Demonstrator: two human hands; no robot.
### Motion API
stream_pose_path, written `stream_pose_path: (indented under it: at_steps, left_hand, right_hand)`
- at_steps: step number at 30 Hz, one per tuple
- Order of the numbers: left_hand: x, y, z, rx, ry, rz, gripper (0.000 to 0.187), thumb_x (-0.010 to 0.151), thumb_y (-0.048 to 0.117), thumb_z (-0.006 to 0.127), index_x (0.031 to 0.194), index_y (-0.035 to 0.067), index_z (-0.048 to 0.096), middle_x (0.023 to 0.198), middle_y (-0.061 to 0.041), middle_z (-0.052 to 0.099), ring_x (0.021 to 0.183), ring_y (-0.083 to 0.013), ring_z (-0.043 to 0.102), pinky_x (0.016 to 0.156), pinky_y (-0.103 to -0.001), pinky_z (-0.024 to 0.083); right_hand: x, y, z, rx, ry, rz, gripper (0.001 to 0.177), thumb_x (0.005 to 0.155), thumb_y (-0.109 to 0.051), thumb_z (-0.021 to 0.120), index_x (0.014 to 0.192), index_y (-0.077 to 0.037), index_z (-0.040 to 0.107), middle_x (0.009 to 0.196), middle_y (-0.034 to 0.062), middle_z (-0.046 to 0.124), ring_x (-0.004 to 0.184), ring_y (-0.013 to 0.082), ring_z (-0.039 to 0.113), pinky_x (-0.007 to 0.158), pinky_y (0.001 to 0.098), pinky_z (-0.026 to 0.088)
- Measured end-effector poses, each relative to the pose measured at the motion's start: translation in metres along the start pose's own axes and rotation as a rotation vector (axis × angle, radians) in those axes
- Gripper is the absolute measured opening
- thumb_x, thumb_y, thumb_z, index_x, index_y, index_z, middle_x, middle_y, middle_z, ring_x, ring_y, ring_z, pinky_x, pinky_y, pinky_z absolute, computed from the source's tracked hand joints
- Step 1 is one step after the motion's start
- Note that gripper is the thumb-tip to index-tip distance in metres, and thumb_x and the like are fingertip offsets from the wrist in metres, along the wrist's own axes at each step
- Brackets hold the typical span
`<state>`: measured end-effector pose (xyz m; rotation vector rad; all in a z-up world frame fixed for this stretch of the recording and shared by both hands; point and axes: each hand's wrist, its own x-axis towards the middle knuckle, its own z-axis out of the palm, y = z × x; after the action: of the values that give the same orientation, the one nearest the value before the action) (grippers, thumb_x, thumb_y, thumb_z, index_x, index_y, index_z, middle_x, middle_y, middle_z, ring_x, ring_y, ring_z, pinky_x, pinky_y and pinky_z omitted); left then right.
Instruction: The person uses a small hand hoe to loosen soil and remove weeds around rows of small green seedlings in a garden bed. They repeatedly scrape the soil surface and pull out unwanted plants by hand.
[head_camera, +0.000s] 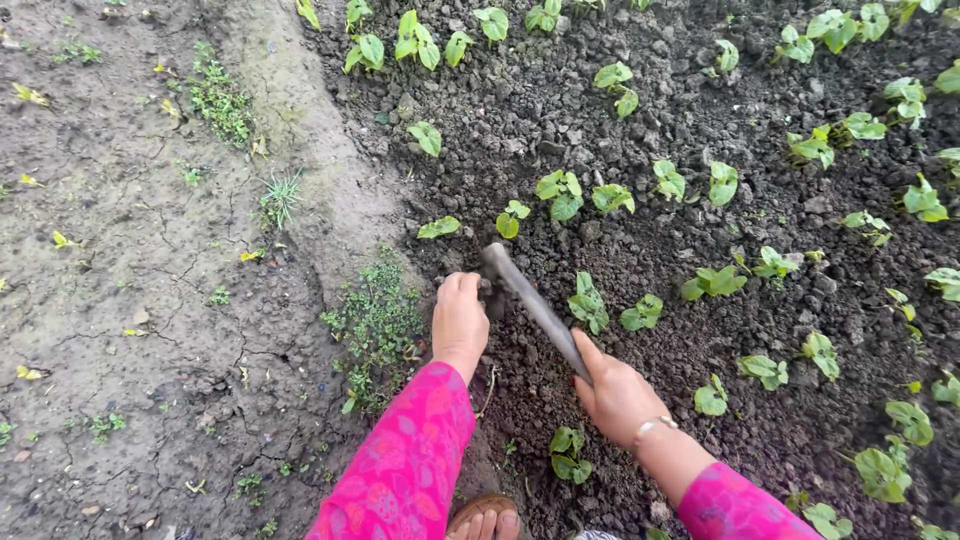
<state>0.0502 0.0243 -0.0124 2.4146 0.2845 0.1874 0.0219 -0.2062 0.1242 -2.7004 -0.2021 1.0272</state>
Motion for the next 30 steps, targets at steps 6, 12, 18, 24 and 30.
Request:
stream_pose_path:
  at_steps: [6, 12, 18, 24, 30]
  left_hand:
    - [-0.001, 0.026, -0.010, 0.248, -0.234, 0.096, 0.050, 0.081, 0.012, 0.076, 0.127, 0.007, 0.059, 0.137, -0.021, 0.051, 0.121, -0.0394, 0.049, 0.091, -0.054, 0.053]
    - [-0.005, 0.016, 0.019, 0.193, -0.419, 0.008, 0.016, 0.093, -0.001, 0.049, 0.106, 0.002, 0.057, 0.112, -0.018, 0.046, 0.084, -0.0430, 0.062, 0.070, -0.060, 0.054]
    - [-0.008, 0.021, 0.019, 0.062, -0.401, -0.039, 0.033, 0.082, -0.011, 0.051, 0.106, 0.009, 0.061, 0.105, -0.015, 0.049, 0.093, -0.0384, 0.058, 0.080, -0.052, 0.052]
    - [-0.010, 0.050, 0.020, 0.126, -0.410, -0.084, 0.048, 0.088, 0.003, 0.058, 0.135, 0.009, 0.053, 0.117, -0.019, 0.049, 0.102, -0.0417, 0.055, 0.084, -0.056, 0.055]
    - [-0.012, 0.069, 0.019, 0.089, -0.560, 0.045, 0.045, 0.087, 0.009, 0.066, 0.131, 0.010, 0.060, 0.122, -0.016, 0.052, 0.109, -0.0388, 0.055, 0.088, -0.059, 0.051]
  right_hand:
    - [-0.012, 0.030, 0.016, 0.241, 0.491, -0.269, 0.073, 0.090, -0.022, 0.062, 0.156, -0.009, 0.033, 0.132, 0.0231, 0.064, 0.103, 0.0389, 0.069, 0.096, 0.0456, 0.051]
    - [-0.008, 0.035, 0.001, 0.151, 0.116, 0.145, 0.070, 0.091, -0.029, 0.059, 0.156, -0.024, 0.034, 0.107, 0.0189, 0.075, 0.089, 0.0376, 0.074, 0.090, 0.0488, 0.057]
    - [-0.023, 0.048, 0.005, 0.283, 0.521, -0.010, 0.072, 0.090, -0.028, 0.062, 0.157, -0.019, 0.037, 0.106, 0.0203, 0.074, 0.082, 0.0394, 0.072, 0.082, 0.0486, 0.053]
    - [-0.012, 0.078, 0.018, 0.202, 0.254, 0.156, 0.072, 0.089, -0.034, 0.061, 0.156, -0.022, 0.036, 0.103, 0.0208, 0.076, 0.086, 0.0417, 0.072, 0.086, 0.0500, 0.055]
    - [-0.031, 0.070, 0.019, 0.275, 0.513, 0.156, 0.076, 0.092, -0.033, 0.060, 0.160, -0.019, 0.031, 0.104, 0.0240, 0.073, 0.080, 0.0433, 0.070, 0.078, 0.0550, 0.054]
